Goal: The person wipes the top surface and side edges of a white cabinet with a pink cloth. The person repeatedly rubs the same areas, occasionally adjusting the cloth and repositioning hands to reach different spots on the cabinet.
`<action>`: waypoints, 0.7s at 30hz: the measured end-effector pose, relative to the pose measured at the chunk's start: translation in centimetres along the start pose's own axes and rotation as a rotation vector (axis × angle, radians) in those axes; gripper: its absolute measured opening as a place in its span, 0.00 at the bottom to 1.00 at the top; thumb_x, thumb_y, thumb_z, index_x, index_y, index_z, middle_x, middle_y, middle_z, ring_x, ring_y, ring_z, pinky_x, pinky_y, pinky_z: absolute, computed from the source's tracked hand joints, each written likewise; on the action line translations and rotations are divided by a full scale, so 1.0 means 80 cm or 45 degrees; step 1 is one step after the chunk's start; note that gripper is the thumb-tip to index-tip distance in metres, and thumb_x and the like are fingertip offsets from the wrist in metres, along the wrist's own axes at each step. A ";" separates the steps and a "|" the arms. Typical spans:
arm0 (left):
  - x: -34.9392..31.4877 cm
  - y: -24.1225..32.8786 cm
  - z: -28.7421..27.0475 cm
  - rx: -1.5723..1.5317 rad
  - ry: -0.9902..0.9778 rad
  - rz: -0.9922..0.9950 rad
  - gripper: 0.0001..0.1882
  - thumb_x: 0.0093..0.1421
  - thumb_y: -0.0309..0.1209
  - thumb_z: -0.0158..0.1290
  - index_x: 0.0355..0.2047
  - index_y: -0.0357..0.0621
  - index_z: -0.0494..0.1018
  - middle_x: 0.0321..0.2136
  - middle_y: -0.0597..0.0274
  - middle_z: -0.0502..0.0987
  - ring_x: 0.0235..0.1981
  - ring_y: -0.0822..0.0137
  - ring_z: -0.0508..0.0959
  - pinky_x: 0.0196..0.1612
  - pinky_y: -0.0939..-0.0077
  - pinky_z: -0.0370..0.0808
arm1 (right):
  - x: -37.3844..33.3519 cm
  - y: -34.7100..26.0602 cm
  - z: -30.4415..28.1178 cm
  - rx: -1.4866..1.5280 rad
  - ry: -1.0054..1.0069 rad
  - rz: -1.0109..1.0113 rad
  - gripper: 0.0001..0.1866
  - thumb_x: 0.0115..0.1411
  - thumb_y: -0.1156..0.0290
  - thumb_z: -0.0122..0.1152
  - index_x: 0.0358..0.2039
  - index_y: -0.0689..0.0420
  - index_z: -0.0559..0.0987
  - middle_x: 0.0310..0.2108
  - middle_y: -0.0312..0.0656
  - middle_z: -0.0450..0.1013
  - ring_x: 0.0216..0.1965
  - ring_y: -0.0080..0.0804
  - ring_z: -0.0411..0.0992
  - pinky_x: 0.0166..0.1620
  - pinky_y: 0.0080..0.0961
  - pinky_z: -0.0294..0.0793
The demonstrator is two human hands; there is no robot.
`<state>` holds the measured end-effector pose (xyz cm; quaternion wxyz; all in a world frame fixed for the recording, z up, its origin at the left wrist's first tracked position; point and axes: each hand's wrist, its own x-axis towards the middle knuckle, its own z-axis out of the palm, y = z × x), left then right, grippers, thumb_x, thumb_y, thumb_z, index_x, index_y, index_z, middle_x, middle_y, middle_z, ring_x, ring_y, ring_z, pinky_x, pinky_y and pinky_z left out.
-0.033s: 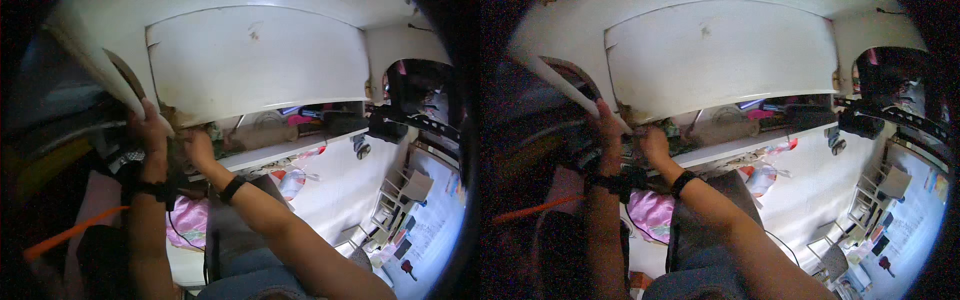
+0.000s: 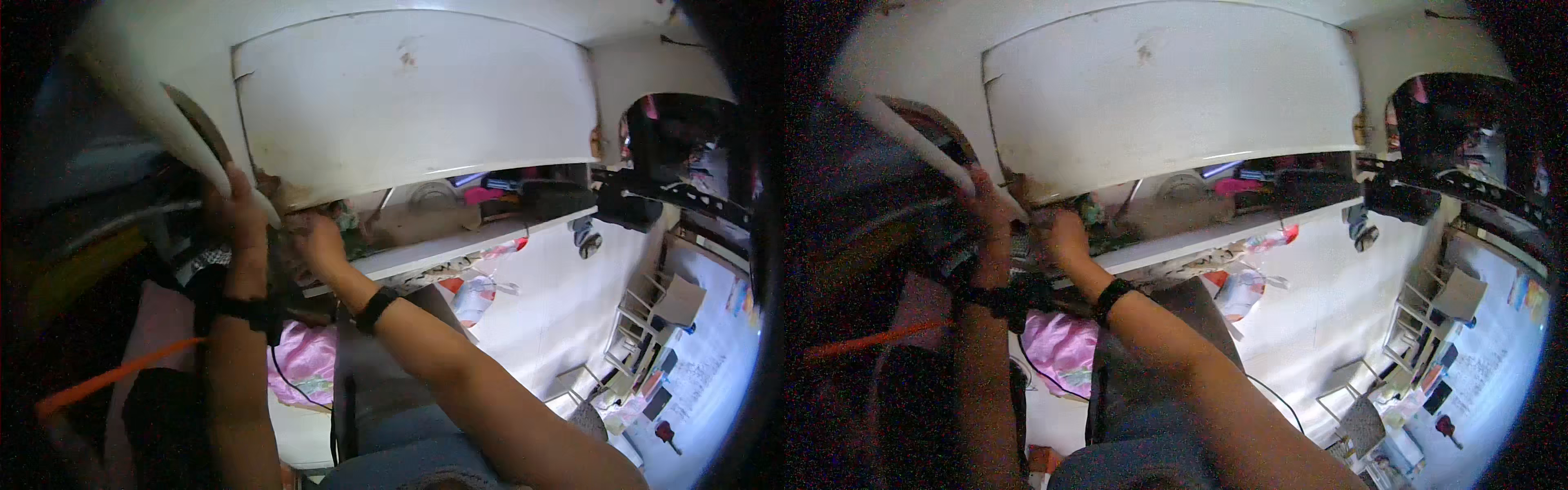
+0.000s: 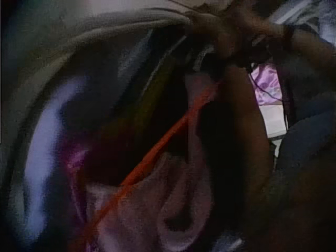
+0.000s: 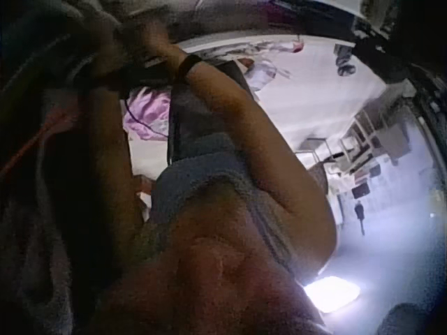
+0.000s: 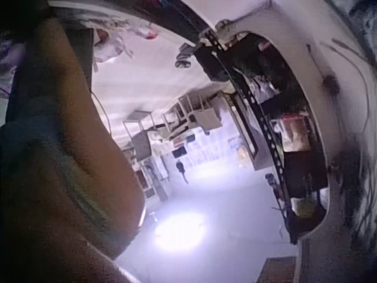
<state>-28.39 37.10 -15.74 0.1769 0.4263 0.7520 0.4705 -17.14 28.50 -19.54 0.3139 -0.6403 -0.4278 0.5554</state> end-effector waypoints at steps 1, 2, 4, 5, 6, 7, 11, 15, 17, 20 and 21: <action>0.003 -0.005 -0.001 0.035 0.012 0.001 0.24 0.64 0.46 0.50 0.45 0.33 0.72 0.35 0.45 0.78 0.37 0.48 0.78 0.42 0.60 0.74 | -0.003 -0.001 -0.005 0.197 -0.093 0.148 0.11 0.50 0.78 0.53 0.35 0.62 0.77 0.31 0.55 0.75 0.36 0.54 0.74 0.37 0.40 0.73; 0.002 -0.009 0.000 0.091 0.017 -0.047 0.24 0.64 0.46 0.50 0.45 0.33 0.72 0.36 0.45 0.78 0.37 0.49 0.78 0.42 0.60 0.74 | -0.011 -0.001 -0.013 0.253 -0.206 0.246 0.11 0.49 0.78 0.54 0.36 0.62 0.76 0.30 0.55 0.75 0.36 0.55 0.74 0.37 0.41 0.73; 0.002 -0.014 -0.001 0.164 0.060 -0.020 0.24 0.64 0.45 0.50 0.46 0.33 0.71 0.37 0.45 0.78 0.38 0.49 0.78 0.42 0.60 0.74 | -0.029 -0.006 -0.029 -0.156 -0.319 0.156 0.13 0.48 0.77 0.56 0.37 0.61 0.75 0.31 0.55 0.73 0.36 0.56 0.73 0.37 0.44 0.72; 0.004 -0.015 -0.002 0.102 0.033 -0.054 0.23 0.64 0.44 0.49 0.47 0.34 0.71 0.38 0.44 0.77 0.39 0.49 0.77 0.42 0.59 0.73 | -0.039 -0.009 -0.036 -0.388 -0.294 -0.011 0.13 0.48 0.77 0.57 0.37 0.61 0.74 0.31 0.55 0.73 0.37 0.57 0.72 0.38 0.45 0.72; 0.004 -0.014 -0.003 0.027 0.009 -0.052 0.23 0.65 0.44 0.49 0.47 0.34 0.71 0.39 0.44 0.77 0.40 0.49 0.77 0.42 0.59 0.73 | -0.046 -0.014 -0.041 -0.646 -0.331 -0.095 0.14 0.47 0.77 0.58 0.37 0.60 0.74 0.32 0.55 0.72 0.37 0.58 0.71 0.38 0.46 0.72; 0.004 -0.013 -0.004 0.078 -0.024 -0.109 0.22 0.65 0.43 0.48 0.47 0.33 0.71 0.40 0.43 0.77 0.40 0.48 0.77 0.43 0.59 0.73 | -0.054 -0.017 -0.048 -0.503 -0.333 -0.056 0.15 0.45 0.76 0.60 0.36 0.60 0.73 0.35 0.55 0.71 0.39 0.59 0.70 0.41 0.49 0.70; 0.006 -0.004 -0.007 0.203 0.012 0.082 0.22 0.64 0.42 0.49 0.45 0.33 0.71 0.39 0.43 0.77 0.38 0.47 0.77 0.42 0.59 0.74 | -0.063 -0.040 -0.083 -0.428 -0.160 -0.356 0.20 0.43 0.79 0.59 0.41 0.58 0.75 0.40 0.54 0.72 0.42 0.56 0.71 0.45 0.44 0.72; 0.002 0.001 -0.011 0.273 -0.062 -0.116 0.22 0.64 0.43 0.49 0.44 0.33 0.72 0.38 0.42 0.77 0.38 0.45 0.77 0.41 0.59 0.74 | -0.062 -0.082 -0.192 -0.193 0.033 -0.481 0.28 0.41 0.82 0.55 0.48 0.59 0.74 0.44 0.49 0.74 0.46 0.41 0.74 0.50 0.32 0.72; 0.001 0.001 -0.012 0.323 -0.035 -0.117 0.22 0.64 0.43 0.49 0.43 0.33 0.72 0.36 0.42 0.77 0.38 0.45 0.77 0.40 0.58 0.74 | -0.058 -0.107 -0.271 -0.072 0.368 -0.524 0.28 0.48 0.78 0.63 0.53 0.63 0.73 0.45 0.45 0.76 0.46 0.31 0.74 0.49 0.27 0.74; 0.002 -0.003 -0.010 0.444 0.024 -0.033 0.22 0.63 0.44 0.49 0.43 0.34 0.73 0.36 0.41 0.77 0.38 0.44 0.77 0.39 0.57 0.74 | -0.029 -0.127 -0.383 -0.296 0.797 -0.656 0.20 0.59 0.74 0.59 0.52 0.66 0.73 0.45 0.47 0.76 0.42 0.29 0.75 0.46 0.26 0.75; 0.003 -0.006 -0.011 0.411 -0.009 -0.058 0.22 0.63 0.44 0.49 0.43 0.35 0.73 0.36 0.40 0.77 0.39 0.44 0.77 0.40 0.57 0.74 | -0.018 -0.121 -0.406 -0.141 0.856 -0.557 0.20 0.59 0.70 0.59 0.50 0.66 0.74 0.46 0.48 0.76 0.45 0.33 0.74 0.48 0.28 0.74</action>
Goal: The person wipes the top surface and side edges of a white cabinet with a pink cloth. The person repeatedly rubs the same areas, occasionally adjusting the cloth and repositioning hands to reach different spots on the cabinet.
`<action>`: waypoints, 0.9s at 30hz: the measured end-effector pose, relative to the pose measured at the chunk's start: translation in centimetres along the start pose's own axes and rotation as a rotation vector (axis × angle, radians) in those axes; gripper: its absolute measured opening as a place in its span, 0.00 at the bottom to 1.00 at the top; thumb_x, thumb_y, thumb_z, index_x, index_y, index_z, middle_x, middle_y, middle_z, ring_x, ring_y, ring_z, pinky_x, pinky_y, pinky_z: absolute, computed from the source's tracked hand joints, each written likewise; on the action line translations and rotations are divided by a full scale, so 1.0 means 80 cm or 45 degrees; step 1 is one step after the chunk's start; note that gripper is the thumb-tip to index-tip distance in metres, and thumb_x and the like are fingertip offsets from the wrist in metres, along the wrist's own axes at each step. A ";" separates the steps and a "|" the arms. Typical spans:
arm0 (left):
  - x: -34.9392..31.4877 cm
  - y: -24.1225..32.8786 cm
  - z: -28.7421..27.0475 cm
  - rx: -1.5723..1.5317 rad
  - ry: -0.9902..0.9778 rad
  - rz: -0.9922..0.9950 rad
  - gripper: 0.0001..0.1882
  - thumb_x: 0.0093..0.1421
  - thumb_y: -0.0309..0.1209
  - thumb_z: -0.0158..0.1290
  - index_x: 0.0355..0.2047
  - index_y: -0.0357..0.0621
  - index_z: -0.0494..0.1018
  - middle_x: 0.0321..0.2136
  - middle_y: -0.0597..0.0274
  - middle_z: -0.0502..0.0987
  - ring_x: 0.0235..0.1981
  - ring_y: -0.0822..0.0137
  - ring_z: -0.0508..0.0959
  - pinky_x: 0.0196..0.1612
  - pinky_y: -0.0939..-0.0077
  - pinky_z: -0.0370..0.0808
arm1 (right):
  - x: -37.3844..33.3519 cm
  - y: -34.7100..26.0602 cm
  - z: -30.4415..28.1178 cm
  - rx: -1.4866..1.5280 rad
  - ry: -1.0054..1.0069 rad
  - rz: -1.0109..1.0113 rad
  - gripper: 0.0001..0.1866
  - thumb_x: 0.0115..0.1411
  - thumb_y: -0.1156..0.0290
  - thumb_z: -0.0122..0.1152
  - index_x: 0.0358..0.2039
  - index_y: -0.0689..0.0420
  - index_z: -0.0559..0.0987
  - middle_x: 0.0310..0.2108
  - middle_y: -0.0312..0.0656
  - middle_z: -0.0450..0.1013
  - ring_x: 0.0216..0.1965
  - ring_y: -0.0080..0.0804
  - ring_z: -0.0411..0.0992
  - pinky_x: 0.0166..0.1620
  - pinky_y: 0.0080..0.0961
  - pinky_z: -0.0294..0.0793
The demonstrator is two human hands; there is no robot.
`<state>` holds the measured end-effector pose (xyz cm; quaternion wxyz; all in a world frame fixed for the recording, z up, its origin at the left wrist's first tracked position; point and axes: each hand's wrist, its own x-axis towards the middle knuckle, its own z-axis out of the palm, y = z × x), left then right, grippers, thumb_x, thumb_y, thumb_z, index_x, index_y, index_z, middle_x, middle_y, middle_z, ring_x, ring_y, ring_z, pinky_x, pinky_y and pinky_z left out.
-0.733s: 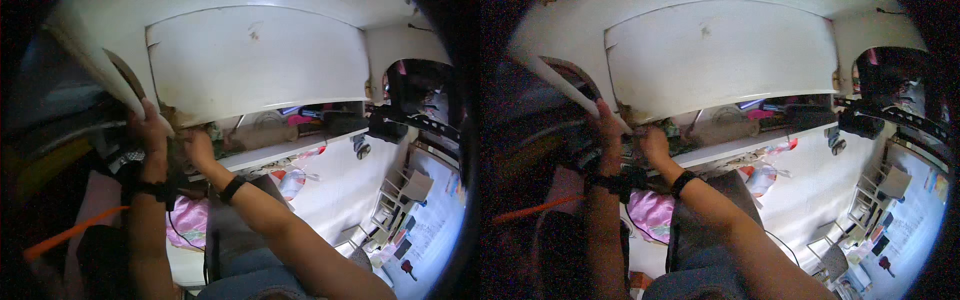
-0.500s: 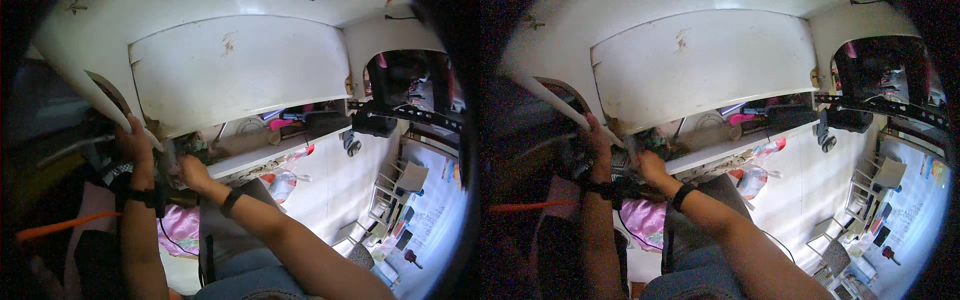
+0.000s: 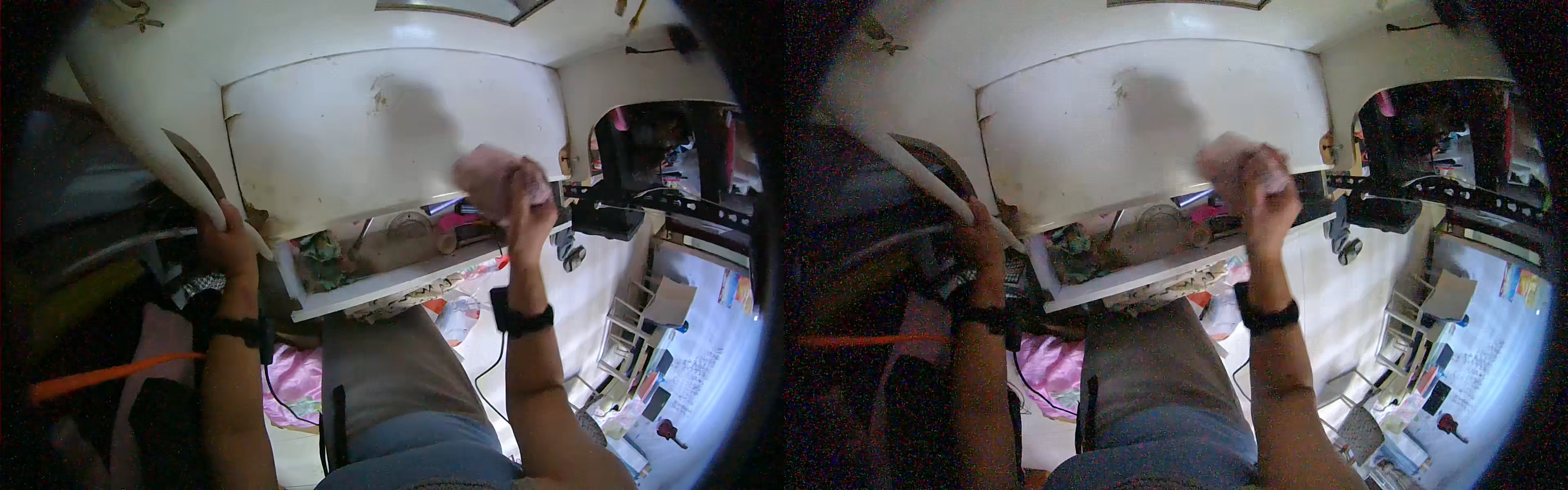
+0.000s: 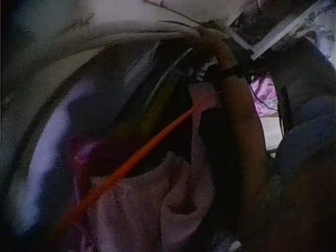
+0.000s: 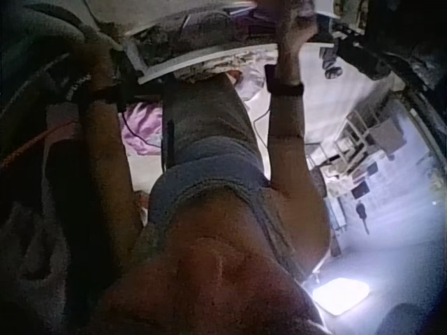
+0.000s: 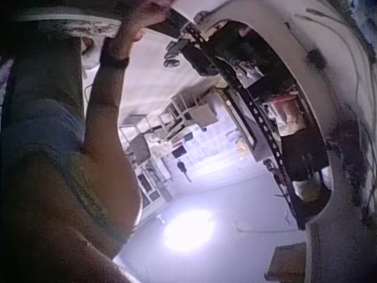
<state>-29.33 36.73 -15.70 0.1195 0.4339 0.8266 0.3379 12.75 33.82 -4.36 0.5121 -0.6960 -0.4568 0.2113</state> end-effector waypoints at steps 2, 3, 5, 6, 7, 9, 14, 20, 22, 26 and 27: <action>0.000 -0.006 0.004 -0.045 -0.034 -0.025 0.22 0.63 0.44 0.49 0.43 0.34 0.73 0.37 0.40 0.77 0.39 0.44 0.77 0.40 0.57 0.74 | 0.031 0.041 0.002 -0.140 0.081 0.115 0.21 0.61 0.63 0.58 0.49 0.65 0.75 0.49 0.50 0.74 0.49 0.39 0.72 0.52 0.35 0.71; 0.001 -0.010 0.007 -0.058 -0.030 -0.032 0.22 0.63 0.44 0.49 0.43 0.34 0.73 0.37 0.41 0.77 0.39 0.44 0.77 0.40 0.57 0.74 | 0.037 0.067 0.024 -0.378 0.087 0.086 0.22 0.62 0.60 0.56 0.50 0.64 0.75 0.51 0.50 0.72 0.51 0.41 0.70 0.54 0.38 0.68; -0.001 -0.020 0.015 -0.041 0.059 -0.011 0.22 0.63 0.44 0.49 0.43 0.34 0.73 0.37 0.41 0.77 0.39 0.44 0.78 0.41 0.57 0.74 | 0.021 0.097 0.053 -1.122 0.073 -0.362 0.26 0.60 0.51 0.53 0.51 0.57 0.75 0.54 0.50 0.69 0.57 0.50 0.62 0.62 0.51 0.55; -0.003 -0.025 0.019 -0.015 0.147 0.017 0.22 0.63 0.43 0.49 0.44 0.33 0.73 0.37 0.41 0.77 0.39 0.45 0.78 0.42 0.57 0.74 | 0.001 0.103 0.079 -1.170 0.185 -0.576 0.26 0.58 0.52 0.55 0.52 0.54 0.75 0.54 0.48 0.69 0.58 0.51 0.61 0.62 0.55 0.52; -0.002 -0.031 0.022 0.027 0.169 0.038 0.22 0.63 0.43 0.49 0.44 0.33 0.73 0.38 0.42 0.77 0.40 0.45 0.78 0.42 0.57 0.74 | -0.019 0.097 0.107 -1.213 0.179 -0.425 0.24 0.57 0.54 0.55 0.51 0.51 0.77 0.54 0.48 0.69 0.58 0.50 0.62 0.61 0.54 0.54; 0.003 -0.043 0.023 -0.067 0.117 0.255 0.22 0.64 0.43 0.48 0.45 0.33 0.73 0.39 0.42 0.77 0.40 0.46 0.77 0.43 0.57 0.74 | -0.068 0.063 0.167 -0.886 -0.005 -0.410 0.19 0.53 0.53 0.58 0.40 0.51 0.82 0.52 0.49 0.70 0.52 0.48 0.69 0.55 0.53 0.62; 0.018 -0.047 0.014 0.031 0.075 0.400 0.24 0.65 0.44 0.47 0.46 0.31 0.72 0.40 0.41 0.77 0.41 0.46 0.77 0.43 0.59 0.74 | -0.172 -0.055 0.294 -0.411 -0.376 -0.695 0.20 0.49 0.52 0.62 0.42 0.44 0.81 0.68 0.45 0.49 0.68 0.64 0.40 0.62 0.73 0.36; 0.004 -0.002 -0.005 -0.182 -0.007 -0.045 0.27 0.64 0.48 0.47 0.43 0.30 0.73 0.35 0.42 0.78 0.36 0.47 0.79 0.39 0.58 0.75 | -0.125 0.035 0.217 -0.473 -0.909 -0.996 0.31 0.50 0.47 0.62 0.57 0.36 0.71 0.69 0.41 0.48 0.68 0.60 0.44 0.63 0.69 0.41; 0.001 0.008 -0.012 -0.102 -0.025 -0.022 0.28 0.64 0.49 0.48 0.43 0.30 0.73 0.34 0.43 0.79 0.34 0.48 0.79 0.38 0.57 0.76 | -0.083 0.075 0.150 -0.755 -0.905 -0.900 0.34 0.47 0.48 0.65 0.57 0.34 0.71 0.68 0.41 0.49 0.68 0.60 0.42 0.65 0.63 0.43; -0.002 0.009 -0.012 -0.003 0.006 -0.050 0.27 0.63 0.49 0.50 0.42 0.31 0.73 0.32 0.44 0.80 0.32 0.47 0.80 0.36 0.56 0.76 | 0.038 0.135 0.009 -1.301 -0.383 -0.906 0.34 0.51 0.53 0.61 0.59 0.49 0.67 0.60 0.52 0.60 0.58 0.59 0.61 0.62 0.56 0.54; -0.002 0.007 -0.010 -0.049 0.024 -0.065 0.27 0.62 0.48 0.50 0.42 0.31 0.73 0.32 0.44 0.80 0.31 0.47 0.80 0.36 0.56 0.76 | 0.074 0.147 -0.017 -1.237 -0.288 -0.580 0.34 0.56 0.50 0.55 0.62 0.50 0.63 0.59 0.53 0.61 0.55 0.58 0.63 0.61 0.56 0.55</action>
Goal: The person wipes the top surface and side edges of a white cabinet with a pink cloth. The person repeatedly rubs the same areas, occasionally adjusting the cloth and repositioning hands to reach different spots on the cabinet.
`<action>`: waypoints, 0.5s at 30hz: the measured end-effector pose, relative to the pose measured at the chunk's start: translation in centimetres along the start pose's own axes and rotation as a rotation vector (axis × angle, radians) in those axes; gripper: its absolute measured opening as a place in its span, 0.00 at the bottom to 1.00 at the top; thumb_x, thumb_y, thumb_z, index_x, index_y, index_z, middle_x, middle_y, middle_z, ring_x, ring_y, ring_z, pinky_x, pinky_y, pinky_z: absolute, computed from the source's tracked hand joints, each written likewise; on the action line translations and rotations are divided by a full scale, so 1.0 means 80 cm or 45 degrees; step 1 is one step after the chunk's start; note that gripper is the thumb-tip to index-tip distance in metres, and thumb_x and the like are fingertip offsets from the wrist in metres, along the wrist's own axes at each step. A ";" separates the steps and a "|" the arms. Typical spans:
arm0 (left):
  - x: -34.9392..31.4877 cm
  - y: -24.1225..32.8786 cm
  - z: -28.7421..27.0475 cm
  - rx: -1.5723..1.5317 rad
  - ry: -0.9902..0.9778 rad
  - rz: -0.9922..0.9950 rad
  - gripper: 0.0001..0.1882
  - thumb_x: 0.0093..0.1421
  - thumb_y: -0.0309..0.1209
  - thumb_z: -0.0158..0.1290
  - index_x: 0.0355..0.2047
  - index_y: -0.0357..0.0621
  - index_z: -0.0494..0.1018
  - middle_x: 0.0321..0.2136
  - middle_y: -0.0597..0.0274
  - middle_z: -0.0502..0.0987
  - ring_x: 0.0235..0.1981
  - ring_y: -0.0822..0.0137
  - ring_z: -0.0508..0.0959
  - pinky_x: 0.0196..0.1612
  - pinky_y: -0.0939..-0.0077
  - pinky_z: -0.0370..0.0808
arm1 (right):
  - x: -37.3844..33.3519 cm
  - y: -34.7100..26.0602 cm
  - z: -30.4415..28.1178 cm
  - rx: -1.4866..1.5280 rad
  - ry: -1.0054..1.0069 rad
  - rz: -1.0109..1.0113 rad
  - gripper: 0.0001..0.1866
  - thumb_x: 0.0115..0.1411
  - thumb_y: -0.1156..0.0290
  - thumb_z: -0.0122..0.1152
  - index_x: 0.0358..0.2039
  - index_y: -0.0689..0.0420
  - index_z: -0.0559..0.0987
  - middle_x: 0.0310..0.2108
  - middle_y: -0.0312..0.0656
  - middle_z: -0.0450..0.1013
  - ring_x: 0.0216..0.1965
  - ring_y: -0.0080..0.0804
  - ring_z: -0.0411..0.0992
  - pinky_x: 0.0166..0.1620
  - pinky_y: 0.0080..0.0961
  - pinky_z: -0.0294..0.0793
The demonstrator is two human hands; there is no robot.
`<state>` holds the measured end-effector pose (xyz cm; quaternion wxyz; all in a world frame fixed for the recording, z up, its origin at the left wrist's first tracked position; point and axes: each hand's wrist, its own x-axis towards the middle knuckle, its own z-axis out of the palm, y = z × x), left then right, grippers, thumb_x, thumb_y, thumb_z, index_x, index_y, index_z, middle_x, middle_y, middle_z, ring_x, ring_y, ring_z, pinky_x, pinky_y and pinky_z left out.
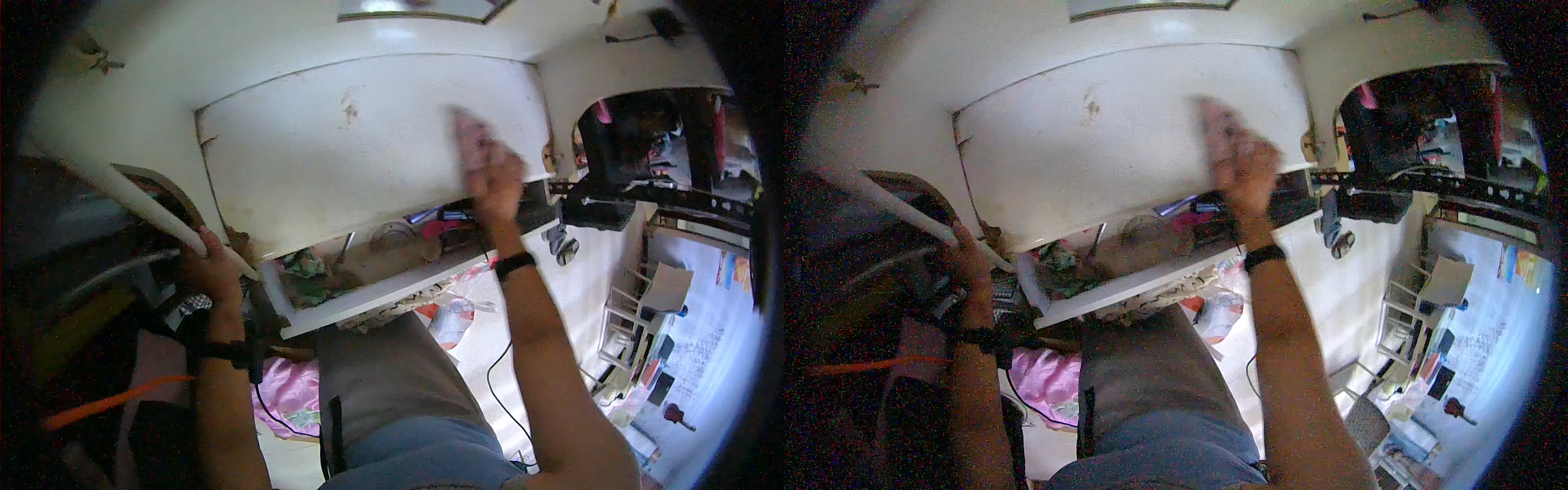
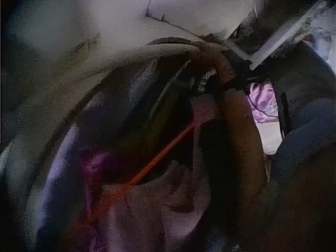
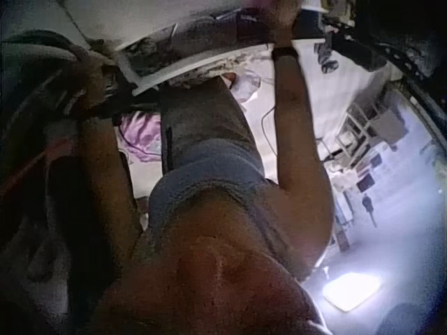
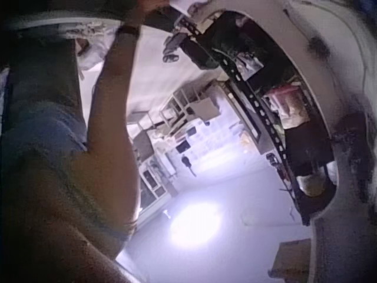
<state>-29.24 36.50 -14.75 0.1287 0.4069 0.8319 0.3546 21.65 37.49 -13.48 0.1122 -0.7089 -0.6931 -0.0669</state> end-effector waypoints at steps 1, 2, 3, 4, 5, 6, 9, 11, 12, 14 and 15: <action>-0.001 -0.002 0.002 0.006 0.042 0.057 0.25 0.63 0.46 0.50 0.42 0.31 0.73 0.33 0.43 0.79 0.33 0.46 0.80 0.37 0.56 0.76 | 0.019 0.033 0.001 -0.146 0.053 0.162 0.34 0.59 0.48 0.50 0.63 0.49 0.61 0.59 0.53 0.61 0.55 0.57 0.63 0.60 0.56 0.55; 0.000 -0.002 0.003 0.014 0.084 0.114 0.23 0.63 0.44 0.50 0.42 0.31 0.74 0.34 0.42 0.79 0.35 0.46 0.79 0.38 0.57 0.75 | 0.037 0.051 0.011 -0.293 0.018 0.431 0.34 0.62 0.45 0.46 0.65 0.48 0.59 0.59 0.53 0.61 0.55 0.55 0.64 0.60 0.57 0.55; -0.002 -0.002 0.004 -0.037 0.064 0.120 0.22 0.63 0.43 0.49 0.42 0.31 0.73 0.35 0.42 0.79 0.36 0.46 0.79 0.39 0.57 0.75 | 0.055 0.056 0.025 -0.323 0.019 0.461 0.35 0.62 0.44 0.43 0.65 0.48 0.58 0.59 0.53 0.61 0.55 0.55 0.63 0.60 0.58 0.53; -0.002 0.000 0.004 -0.048 0.027 0.101 0.22 0.64 0.42 0.49 0.42 0.31 0.73 0.36 0.41 0.79 0.37 0.46 0.79 0.40 0.57 0.75 | 0.077 0.051 0.039 -0.359 -0.053 0.575 0.35 0.63 0.43 0.40 0.65 0.49 0.57 0.59 0.53 0.60 0.56 0.54 0.63 0.60 0.60 0.52; -0.003 0.002 0.004 -0.058 -0.010 0.082 0.22 0.64 0.42 0.49 0.43 0.31 0.73 0.37 0.40 0.78 0.38 0.45 0.78 0.41 0.58 0.74 | 0.102 0.034 0.052 -0.402 -0.090 0.667 0.35 0.64 0.42 0.37 0.66 0.49 0.56 0.60 0.53 0.60 0.57 0.53 0.63 0.60 0.61 0.51; -0.005 0.006 0.003 -0.068 -0.047 0.062 0.22 0.64 0.42 0.48 0.44 0.31 0.73 0.37 0.39 0.78 0.39 0.45 0.78 0.42 0.58 0.74 | 0.122 -0.003 0.069 -0.343 -0.092 0.659 0.36 0.64 0.42 0.38 0.66 0.50 0.57 0.60 0.56 0.59 0.59 0.56 0.59 0.59 0.65 0.48; -0.009 0.013 0.002 -0.041 0.025 0.111 0.23 0.65 0.43 0.48 0.45 0.32 0.72 0.39 0.39 0.77 0.39 0.46 0.78 0.42 0.59 0.74 | 0.165 -0.160 0.085 -0.012 0.101 0.394 0.38 0.61 0.43 0.44 0.64 0.57 0.59 0.61 0.62 0.56 0.62 0.70 0.49 0.57 0.76 0.42; -0.010 0.010 0.004 -0.048 -0.001 0.046 0.24 0.65 0.44 0.47 0.47 0.32 0.71 0.40 0.39 0.76 0.40 0.46 0.77 0.42 0.58 0.74 | 0.159 -0.284 0.075 0.326 0.156 0.174 0.39 0.61 0.44 0.45 0.62 0.64 0.58 0.62 0.66 0.52 0.63 0.76 0.42 0.57 0.76 0.42; -0.011 0.005 0.007 -0.039 -0.025 0.018 0.24 0.65 0.44 0.47 0.47 0.33 0.71 0.41 0.39 0.76 0.40 0.46 0.77 0.42 0.58 0.74 | 0.148 -0.339 0.066 0.275 0.114 0.027 0.37 0.60 0.48 0.49 0.63 0.61 0.58 0.61 0.66 0.52 0.62 0.78 0.43 0.55 0.80 0.41; -0.006 -0.014 0.009 0.031 -0.082 0.037 0.24 0.65 0.45 0.47 0.49 0.33 0.70 0.43 0.40 0.75 0.41 0.47 0.77 0.42 0.58 0.74 | 0.102 -0.416 0.041 0.225 0.004 -0.336 0.36 0.55 0.52 0.54 0.62 0.54 0.61 0.60 0.62 0.55 0.62 0.76 0.46 0.55 0.82 0.40; -0.002 -0.024 0.011 0.091 -0.095 0.084 0.25 0.65 0.45 0.47 0.49 0.33 0.70 0.42 0.40 0.75 0.41 0.46 0.77 0.42 0.57 0.74 | 0.076 -0.424 0.031 0.394 0.092 -0.550 0.31 0.54 0.53 0.54 0.57 0.52 0.69 0.61 0.53 0.58 0.63 0.71 0.48 0.57 0.81 0.39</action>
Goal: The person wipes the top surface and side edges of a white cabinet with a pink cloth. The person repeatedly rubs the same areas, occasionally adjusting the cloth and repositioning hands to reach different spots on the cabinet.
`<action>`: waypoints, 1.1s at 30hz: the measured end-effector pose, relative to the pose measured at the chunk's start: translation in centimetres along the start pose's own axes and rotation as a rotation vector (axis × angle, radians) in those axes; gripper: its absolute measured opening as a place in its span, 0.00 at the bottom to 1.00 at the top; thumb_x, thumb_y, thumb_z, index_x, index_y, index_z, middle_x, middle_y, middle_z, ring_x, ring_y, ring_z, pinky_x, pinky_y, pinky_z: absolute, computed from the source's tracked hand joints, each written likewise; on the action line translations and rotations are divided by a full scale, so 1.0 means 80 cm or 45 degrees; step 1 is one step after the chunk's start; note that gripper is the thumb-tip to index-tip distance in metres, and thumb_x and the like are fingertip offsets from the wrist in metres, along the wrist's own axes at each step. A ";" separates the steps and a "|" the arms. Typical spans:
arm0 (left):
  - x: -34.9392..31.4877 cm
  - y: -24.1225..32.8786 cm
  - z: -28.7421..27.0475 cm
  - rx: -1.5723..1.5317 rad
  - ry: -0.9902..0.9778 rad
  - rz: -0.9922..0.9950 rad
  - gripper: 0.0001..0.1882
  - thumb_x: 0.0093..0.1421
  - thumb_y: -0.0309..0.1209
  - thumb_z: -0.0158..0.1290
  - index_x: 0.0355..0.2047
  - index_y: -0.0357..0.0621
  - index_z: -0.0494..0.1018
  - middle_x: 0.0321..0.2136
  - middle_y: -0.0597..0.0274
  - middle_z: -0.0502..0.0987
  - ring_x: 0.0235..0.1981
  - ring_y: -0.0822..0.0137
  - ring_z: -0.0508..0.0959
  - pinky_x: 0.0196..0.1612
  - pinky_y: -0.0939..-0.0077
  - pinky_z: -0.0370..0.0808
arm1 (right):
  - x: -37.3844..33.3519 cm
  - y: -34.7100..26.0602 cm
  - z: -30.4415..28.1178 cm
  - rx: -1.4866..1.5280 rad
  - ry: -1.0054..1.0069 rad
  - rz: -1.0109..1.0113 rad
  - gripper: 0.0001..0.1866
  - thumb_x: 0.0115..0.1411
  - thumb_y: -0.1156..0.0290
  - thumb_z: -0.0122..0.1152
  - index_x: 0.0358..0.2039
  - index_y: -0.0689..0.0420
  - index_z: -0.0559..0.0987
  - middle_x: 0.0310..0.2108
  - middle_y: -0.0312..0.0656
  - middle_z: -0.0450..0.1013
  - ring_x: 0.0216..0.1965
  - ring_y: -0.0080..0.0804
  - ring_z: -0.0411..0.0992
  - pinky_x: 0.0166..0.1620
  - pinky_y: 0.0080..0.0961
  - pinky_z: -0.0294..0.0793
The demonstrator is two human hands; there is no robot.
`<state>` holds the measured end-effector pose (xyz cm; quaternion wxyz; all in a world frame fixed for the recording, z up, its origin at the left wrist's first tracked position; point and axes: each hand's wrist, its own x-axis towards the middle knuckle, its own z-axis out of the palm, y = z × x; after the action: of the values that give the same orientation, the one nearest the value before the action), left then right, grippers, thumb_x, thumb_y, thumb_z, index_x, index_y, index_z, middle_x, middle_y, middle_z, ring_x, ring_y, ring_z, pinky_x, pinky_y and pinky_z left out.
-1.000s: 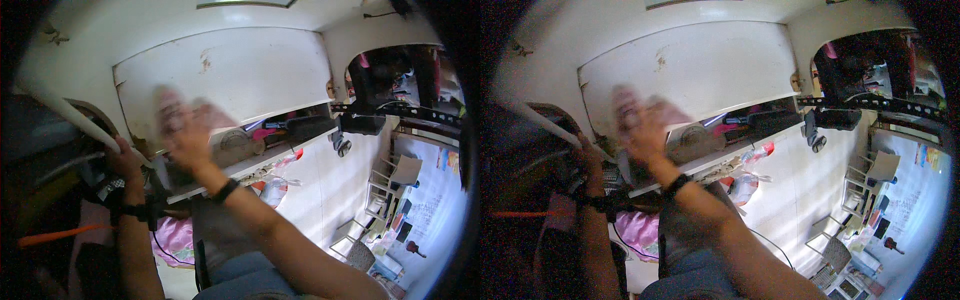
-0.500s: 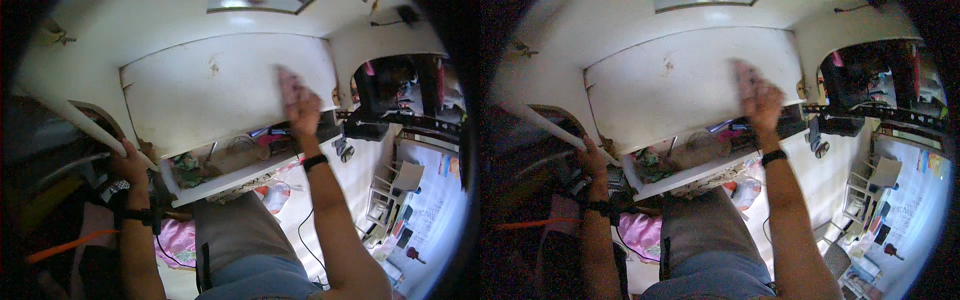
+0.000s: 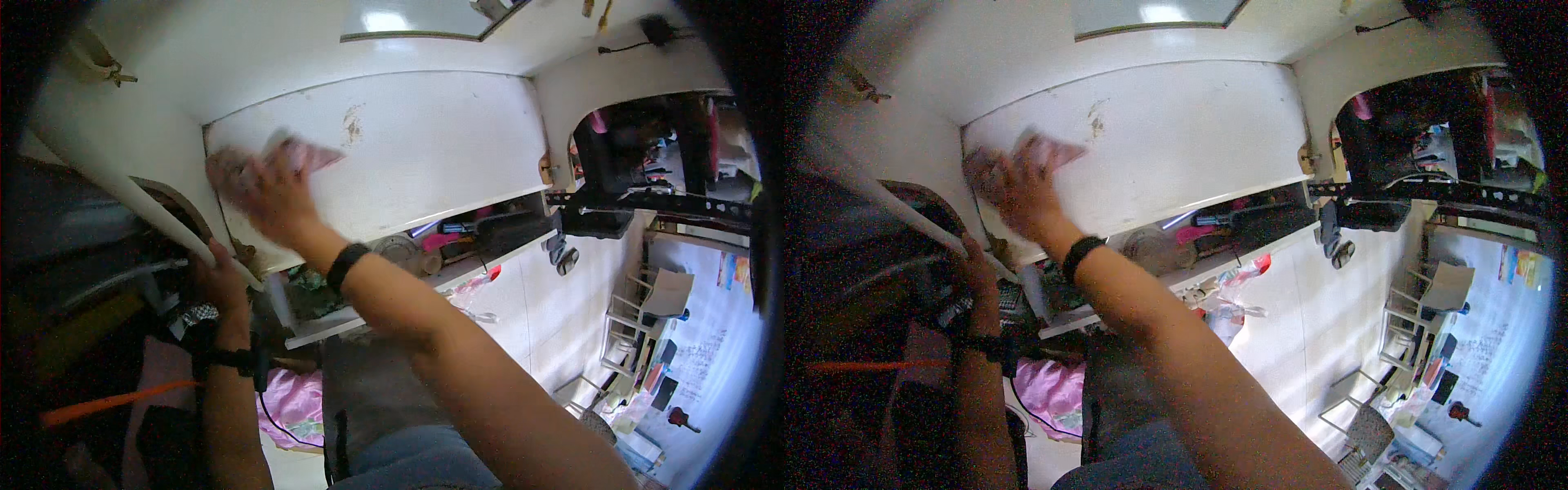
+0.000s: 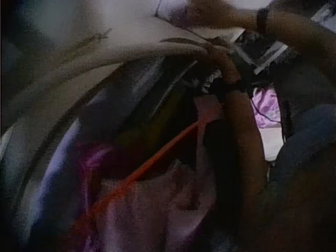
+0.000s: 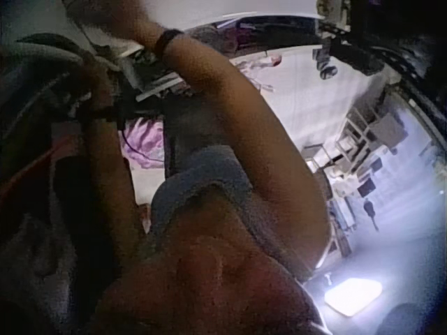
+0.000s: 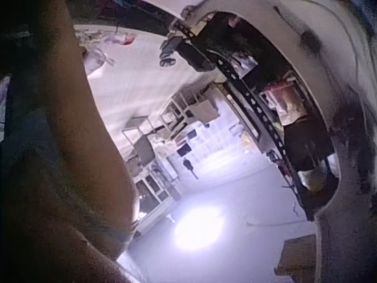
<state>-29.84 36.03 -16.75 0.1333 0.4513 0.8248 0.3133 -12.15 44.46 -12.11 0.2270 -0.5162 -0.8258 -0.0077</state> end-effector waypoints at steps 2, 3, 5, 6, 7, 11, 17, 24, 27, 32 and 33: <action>0.007 -0.019 0.007 0.082 0.054 0.166 0.26 0.65 0.46 0.47 0.49 0.33 0.70 0.42 0.41 0.76 0.41 0.46 0.77 0.43 0.57 0.74 | -0.045 -0.009 -0.017 0.331 -0.154 -0.110 0.22 0.50 0.53 0.59 0.45 0.46 0.79 0.64 0.42 0.57 0.66 0.58 0.48 0.62 0.73 0.36; 0.010 -0.026 0.009 0.119 0.079 0.215 0.26 0.65 0.47 0.47 0.49 0.33 0.71 0.42 0.41 0.76 0.41 0.46 0.77 0.43 0.57 0.74 | -0.071 0.002 -0.028 0.418 -0.245 -0.172 0.22 0.49 0.52 0.60 0.44 0.44 0.79 0.65 0.41 0.56 0.67 0.56 0.48 0.63 0.70 0.36; 0.011 -0.032 0.008 0.189 0.030 0.083 0.26 0.64 0.47 0.48 0.48 0.33 0.71 0.40 0.42 0.77 0.40 0.46 0.77 0.43 0.57 0.74 | -0.125 0.048 -0.055 0.372 -0.467 -0.322 0.20 0.48 0.52 0.61 0.43 0.41 0.80 0.66 0.38 0.55 0.67 0.55 0.48 0.65 0.65 0.37; 0.010 -0.030 0.007 0.114 0.035 0.044 0.26 0.64 0.47 0.48 0.47 0.33 0.72 0.40 0.42 0.77 0.40 0.46 0.78 0.43 0.57 0.74 | -0.151 0.078 -0.072 0.300 -0.456 -0.438 0.20 0.47 0.52 0.62 0.42 0.41 0.80 0.67 0.37 0.54 0.67 0.54 0.48 0.66 0.62 0.39; 0.009 -0.025 0.003 0.048 -0.030 -0.088 0.26 0.64 0.47 0.48 0.47 0.33 0.72 0.39 0.43 0.77 0.40 0.46 0.78 0.43 0.57 0.74 | -0.171 0.108 -0.086 0.282 -0.461 -0.380 0.19 0.45 0.55 0.65 0.41 0.40 0.80 0.67 0.34 0.54 0.67 0.53 0.49 0.67 0.58 0.43; -0.002 0.018 -0.008 0.222 0.045 -0.107 0.24 0.64 0.44 0.49 0.46 0.33 0.72 0.39 0.43 0.77 0.40 0.45 0.77 0.43 0.56 0.74 | -0.219 0.257 -0.159 -0.217 -1.088 0.171 0.29 0.58 0.64 0.54 0.61 0.48 0.65 0.62 0.50 0.59 0.63 0.59 0.54 0.65 0.55 0.50; -0.011 0.047 -0.022 0.018 0.048 -0.068 0.22 0.63 0.43 0.50 0.47 0.36 0.73 0.40 0.42 0.77 0.40 0.44 0.77 0.42 0.57 0.74 | -0.126 0.359 -0.114 -0.491 0.038 1.011 0.36 0.60 0.40 0.43 0.64 0.47 0.64 0.64 0.54 0.57 0.65 0.61 0.50 0.65 0.59 0.43; 0.000 -0.009 0.002 -0.080 -0.016 -0.183 0.26 0.63 0.47 0.49 0.50 0.36 0.71 0.40 0.44 0.77 0.40 0.47 0.77 0.43 0.58 0.74 | 0.001 0.151 -0.009 -0.241 0.236 0.644 0.37 0.58 0.48 0.49 0.60 0.62 0.63 0.59 0.65 0.58 0.62 0.71 0.49 0.53 0.79 0.45; 0.000 -0.015 0.007 -0.204 -0.085 -0.262 0.28 0.64 0.49 0.48 0.50 0.35 0.71 0.40 0.44 0.77 0.41 0.49 0.77 0.44 0.60 0.74 | -0.046 0.014 -0.005 -0.205 -0.079 0.330 0.33 0.59 0.52 0.51 0.61 0.57 0.64 0.61 0.63 0.56 0.61 0.72 0.51 0.54 0.81 0.44; 0.005 0.005 -0.003 -0.223 0.034 -0.098 0.28 0.64 0.49 0.47 0.48 0.32 0.72 0.37 0.45 0.79 0.39 0.49 0.78 0.43 0.61 0.75 | -0.141 0.000 -0.037 0.392 -0.164 -0.136 0.28 0.53 0.56 0.60 0.56 0.39 0.71 0.67 0.36 0.53 0.65 0.53 0.53 0.60 0.63 0.51; 0.004 0.008 -0.004 -0.092 0.076 -0.064 0.27 0.64 0.48 0.48 0.47 0.33 0.72 0.37 0.45 0.79 0.38 0.48 0.78 0.42 0.60 0.75 | -0.155 0.022 -0.047 0.326 -0.208 -0.220 0.28 0.51 0.56 0.61 0.55 0.37 0.72 0.65 0.37 0.56 0.64 0.50 0.56 0.60 0.59 0.55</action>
<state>-29.73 36.44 -16.07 0.1328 0.4159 0.8277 0.3526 -4.74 33.81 -13.90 0.2215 -0.4092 -0.8770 0.1199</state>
